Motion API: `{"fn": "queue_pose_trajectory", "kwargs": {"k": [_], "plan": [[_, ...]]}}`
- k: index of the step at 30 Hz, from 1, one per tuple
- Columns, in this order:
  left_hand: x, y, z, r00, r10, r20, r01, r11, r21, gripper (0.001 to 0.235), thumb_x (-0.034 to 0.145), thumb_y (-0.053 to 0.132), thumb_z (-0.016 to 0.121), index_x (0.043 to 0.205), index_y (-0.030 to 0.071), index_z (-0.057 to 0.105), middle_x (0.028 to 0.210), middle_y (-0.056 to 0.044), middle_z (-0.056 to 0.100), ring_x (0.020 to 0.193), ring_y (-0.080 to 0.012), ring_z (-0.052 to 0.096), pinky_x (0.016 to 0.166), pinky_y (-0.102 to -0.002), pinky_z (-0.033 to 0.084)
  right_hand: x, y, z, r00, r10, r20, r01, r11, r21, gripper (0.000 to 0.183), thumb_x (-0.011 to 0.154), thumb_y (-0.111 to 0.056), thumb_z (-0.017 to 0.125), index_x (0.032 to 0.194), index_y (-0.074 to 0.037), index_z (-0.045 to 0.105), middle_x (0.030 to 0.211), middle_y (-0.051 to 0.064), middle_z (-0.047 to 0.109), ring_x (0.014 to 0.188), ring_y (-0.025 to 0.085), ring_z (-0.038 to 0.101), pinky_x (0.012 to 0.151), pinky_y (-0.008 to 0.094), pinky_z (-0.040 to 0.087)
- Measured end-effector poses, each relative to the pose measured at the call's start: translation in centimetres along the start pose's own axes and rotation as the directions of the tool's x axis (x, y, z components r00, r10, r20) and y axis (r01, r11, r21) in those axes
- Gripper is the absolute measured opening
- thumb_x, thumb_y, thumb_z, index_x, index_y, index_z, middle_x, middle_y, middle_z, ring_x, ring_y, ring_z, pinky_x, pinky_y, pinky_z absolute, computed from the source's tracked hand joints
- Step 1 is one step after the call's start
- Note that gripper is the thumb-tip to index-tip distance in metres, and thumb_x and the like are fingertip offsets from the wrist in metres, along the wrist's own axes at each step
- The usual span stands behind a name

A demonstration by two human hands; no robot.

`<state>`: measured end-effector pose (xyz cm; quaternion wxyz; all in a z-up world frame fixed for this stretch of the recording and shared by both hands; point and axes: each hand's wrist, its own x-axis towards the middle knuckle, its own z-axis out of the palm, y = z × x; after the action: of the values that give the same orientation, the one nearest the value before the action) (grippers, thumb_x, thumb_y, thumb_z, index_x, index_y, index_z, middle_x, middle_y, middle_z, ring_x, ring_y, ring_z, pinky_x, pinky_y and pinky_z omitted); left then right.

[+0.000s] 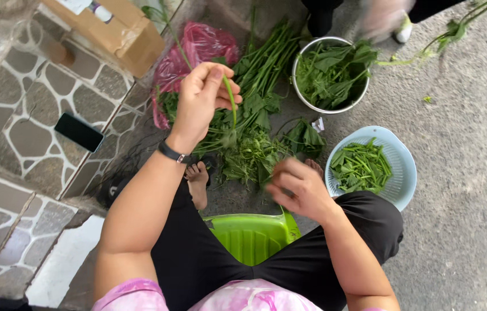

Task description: The person sits on a low stool and trims leafy green vegetables by hand. They snap off the tender tips and place them into a blue colander while discarding the stems onto the ground. A second person is visible nearby performing a similar task.

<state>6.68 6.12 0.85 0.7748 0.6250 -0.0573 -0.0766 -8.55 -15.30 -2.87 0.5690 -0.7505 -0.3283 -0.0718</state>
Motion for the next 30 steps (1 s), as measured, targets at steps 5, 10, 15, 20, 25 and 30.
{"fn": "queue_pose_trajectory", "kwargs": {"k": [5, 10, 15, 20, 25, 30], "plan": [[-1.4, -2.8, 2.0, 0.914, -0.327, 0.240, 0.323, 0.945, 0.055, 0.019, 0.106, 0.014, 0.049, 0.103, 0.007, 0.066, 0.088, -0.014, 0.073, 0.075, -0.0240, 0.076, 0.053, -0.034, 0.068, -0.7, 0.2, -0.1, 0.955, -0.022, -0.296, -0.130, 0.865, -0.485, 0.025, 0.092, -0.004, 0.062, 0.114, -0.002, 0.075, 0.102, 0.015, 0.064, 0.077, 0.029, 0.066, 0.064, 0.039, 0.056], [-4.4, -3.7, 5.1, 0.792, -0.456, 0.406, 0.448, 0.886, 0.120, 0.023, 0.106, 0.021, 0.050, 0.105, 0.005, 0.067, 0.093, -0.009, 0.066, 0.084, -0.0174, 0.069, 0.057, -0.030, 0.068, -1.7, 0.8, -0.9, 0.986, -0.030, -0.166, -0.061, 0.857, -0.512, 0.028, 0.094, -0.005, 0.056, 0.115, -0.006, 0.075, 0.114, 0.016, 0.060, 0.089, 0.030, 0.065, 0.077, 0.042, 0.057], [-6.0, -2.5, 5.7, 0.718, -0.485, 0.499, 0.503, 0.857, 0.110, 0.033, 0.107, 0.018, 0.048, 0.136, 0.010, 0.060, 0.101, -0.009, 0.058, 0.091, -0.0163, 0.063, 0.068, -0.030, 0.069, -2.3, 1.2, -1.7, 0.985, -0.046, -0.169, -0.064, 0.804, -0.591, 0.026, 0.098, -0.009, 0.054, 0.112, -0.007, 0.076, 0.116, 0.016, 0.058, 0.092, 0.030, 0.063, 0.080, 0.041, 0.056], [-7.4, -4.9, 5.0, 0.761, -0.418, 0.496, 0.415, 0.902, 0.123, 0.022, 0.092, -0.001, 0.070, 0.114, -0.006, 0.068, 0.089, -0.012, 0.070, 0.079, -0.0181, 0.075, 0.070, -0.032, 0.067, -1.7, 0.5, -2.7, 0.940, -0.138, -0.312, -0.113, 0.737, -0.666, 0.025, 0.099, -0.006, 0.054, 0.108, -0.004, 0.078, 0.106, 0.015, 0.059, 0.084, 0.028, 0.060, 0.072, 0.039, 0.055], [-7.5, -5.8, 4.8, 0.815, -0.360, 0.454, 0.391, 0.920, 0.028, 0.021, 0.089, -0.001, 0.075, 0.109, -0.003, 0.073, 0.086, -0.012, 0.074, 0.076, -0.0139, 0.074, 0.070, -0.028, 0.066, -0.1, -0.4, -1.6, 0.875, -0.063, -0.480, -0.142, 0.914, -0.379, 0.013, 0.094, -0.001, 0.066, 0.100, -0.001, 0.078, 0.097, 0.015, 0.062, 0.078, 0.027, 0.060, 0.070, 0.039, 0.054], [-7.7, -5.7, 5.0, 0.847, -0.297, 0.442, 0.326, 0.945, 0.010, 0.018, 0.088, -0.001, 0.076, 0.105, -0.003, 0.075, 0.084, -0.013, 0.075, 0.076, -0.0141, 0.074, 0.072, -0.029, 0.065, 0.0, -1.1, -1.2, 0.852, 0.086, -0.516, -0.150, 0.985, -0.083, 0.011, 0.092, 0.000, 0.068, 0.099, 0.004, 0.076, 0.095, 0.017, 0.067, 0.085, 0.030, 0.065, 0.080, 0.042, 0.055]]}}
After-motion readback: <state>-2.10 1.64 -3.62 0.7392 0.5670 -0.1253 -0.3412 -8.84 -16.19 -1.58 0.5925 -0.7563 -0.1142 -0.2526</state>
